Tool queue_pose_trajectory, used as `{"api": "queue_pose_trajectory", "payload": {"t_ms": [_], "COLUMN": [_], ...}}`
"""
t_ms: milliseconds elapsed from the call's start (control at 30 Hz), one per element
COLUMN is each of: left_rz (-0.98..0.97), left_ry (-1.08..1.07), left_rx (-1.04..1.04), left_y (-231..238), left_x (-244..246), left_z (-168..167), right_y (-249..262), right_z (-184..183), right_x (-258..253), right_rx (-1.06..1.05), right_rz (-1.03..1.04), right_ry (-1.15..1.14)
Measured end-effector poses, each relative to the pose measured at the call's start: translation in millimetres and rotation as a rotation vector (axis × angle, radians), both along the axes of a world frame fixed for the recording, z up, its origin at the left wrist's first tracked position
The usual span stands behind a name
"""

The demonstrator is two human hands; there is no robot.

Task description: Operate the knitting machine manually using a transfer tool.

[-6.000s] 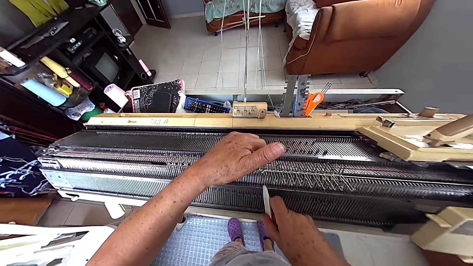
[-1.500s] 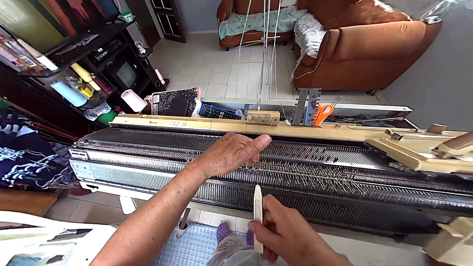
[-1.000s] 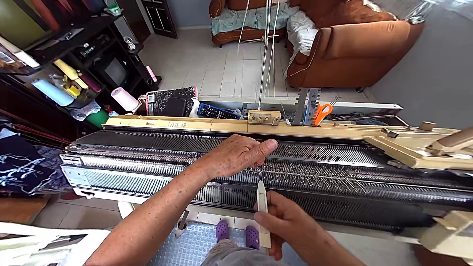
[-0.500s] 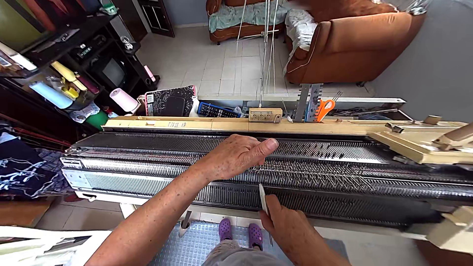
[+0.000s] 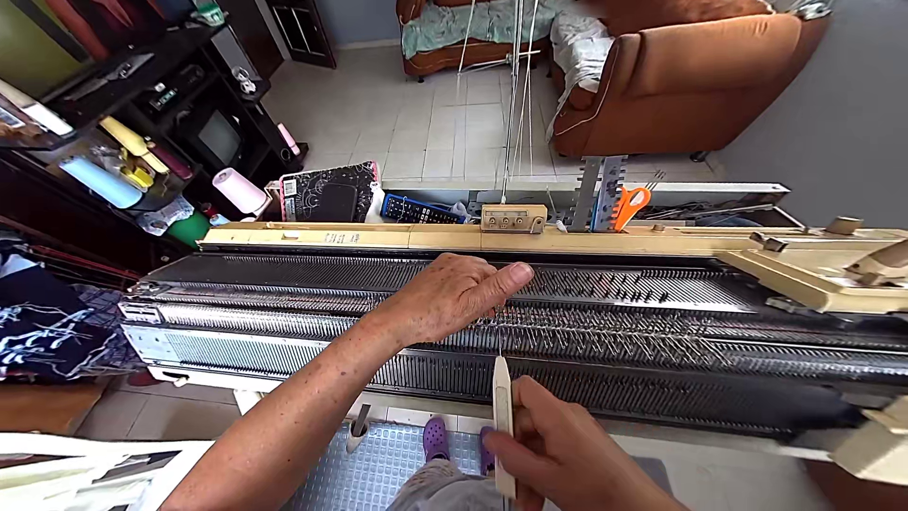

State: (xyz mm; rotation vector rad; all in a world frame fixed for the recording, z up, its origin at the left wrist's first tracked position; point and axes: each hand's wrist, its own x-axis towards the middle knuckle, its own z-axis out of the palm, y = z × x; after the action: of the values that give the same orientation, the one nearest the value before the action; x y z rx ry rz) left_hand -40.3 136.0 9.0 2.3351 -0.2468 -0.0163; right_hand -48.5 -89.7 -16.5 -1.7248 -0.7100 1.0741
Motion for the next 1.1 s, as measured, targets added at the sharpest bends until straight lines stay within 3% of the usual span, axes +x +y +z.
{"api": "queue_pose_trajectory", "payload": {"t_ms": [100, 167, 267, 333, 433, 567, 667, 800, 867, 900, 967, 1067, 1100], "left_rz": [-0.026, -0.050, -0.060, -0.056, -0.059, -0.061, -0.055, -0.048, -0.033, -0.021, 0.002, 0.006, -0.001], "left_ry": [-0.038, -0.066, -0.059, -0.050, -0.059, -0.047, -0.044, -0.053, -0.043, -0.035, -0.020, -0.013, -0.018], "left_rx": [0.003, -0.004, -0.009, -0.011, -0.016, -0.027, -0.038, -0.044, -0.050, -0.051, -0.035, 0.002, 0.000], "left_y": [1, 2, 3, 4, 4, 3, 4, 4, 4, 3, 3, 3, 3], "left_x": [0, 1, 0, 0, 0, -1, -1, -1, -1, -2, -3, -3, -3], "left_z": [0, -3, -3, -3, -3, -2, -2, -3, -3, -2, 0, 0, 0], "right_y": [10, 14, 8, 6, 7, 6, 4, 9, 10, 9, 3, 0, 2], "right_z": [-15, -17, -38, -40, -28, -51, -48, -18, -6, 1, 15, 3, -6], "right_x": [5, -1, -11, -11, -8, -10, -6, 8, 11, 9, -3, -11, -8], "right_rx": [-0.378, -0.462, -0.241, -0.225, -0.371, -0.163, -0.068, 0.072, 0.168, 0.190, 0.191, 0.102, -0.014], "right_rz": [0.158, 0.186, 0.004, -0.013, 0.098, -0.084, -0.090, -0.093, -0.148, -0.156, -0.104, -0.027, 0.006], "right_ry": [-0.324, -0.499, -0.859, -0.843, -0.747, -1.027, -0.732, 0.235, 0.505, 0.536, 0.386, -0.072, -0.250]}}
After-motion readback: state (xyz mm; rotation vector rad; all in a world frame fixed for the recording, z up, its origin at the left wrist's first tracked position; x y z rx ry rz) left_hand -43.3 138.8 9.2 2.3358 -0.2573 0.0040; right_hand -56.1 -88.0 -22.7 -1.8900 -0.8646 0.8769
